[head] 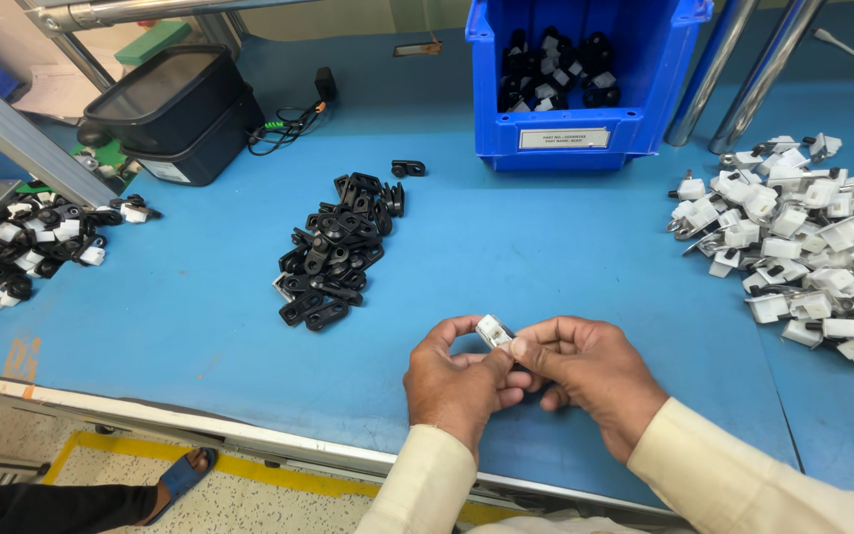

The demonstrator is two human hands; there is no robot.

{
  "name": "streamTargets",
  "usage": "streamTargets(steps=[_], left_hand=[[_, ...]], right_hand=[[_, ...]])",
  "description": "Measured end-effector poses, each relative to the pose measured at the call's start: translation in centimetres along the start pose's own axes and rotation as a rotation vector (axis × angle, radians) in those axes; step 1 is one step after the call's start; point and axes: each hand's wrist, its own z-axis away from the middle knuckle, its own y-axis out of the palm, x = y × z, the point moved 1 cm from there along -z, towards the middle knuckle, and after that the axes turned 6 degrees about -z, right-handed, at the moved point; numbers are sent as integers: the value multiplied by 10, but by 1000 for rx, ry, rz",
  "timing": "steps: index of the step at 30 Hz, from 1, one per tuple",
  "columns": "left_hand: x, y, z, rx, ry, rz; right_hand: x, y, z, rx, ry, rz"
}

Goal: The person repeatedly picks a black plastic bracket and a white plastic component with a metal terminal, aligns and presses them together by hand, and places the assembled unit into a blue bin. The process is repeated multiple times throughout the clip.

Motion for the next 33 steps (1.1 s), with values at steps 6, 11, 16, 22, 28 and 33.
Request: streamTargets(steps=[6,11,16,22,28,33], left_hand=[[4,10,4,-44,103,-19],[2,15,4,-107,161,-110],[-3,11,1,-77,38,-10],[-2,13,-3,59,-25,61],[-5,-10,-31,400,-36,-159],[0,-16,-42,504,23,-186]], right_hand=[[1,-3,-5,-92,154,-154],[-2,7,-1,-208,131,-235],[2,6,6,-126,131,-205],[1,5,2,-181,40,-152],[20,-11,-8,-213,-84,414],[24,-11,-12,-165,-130,421]])
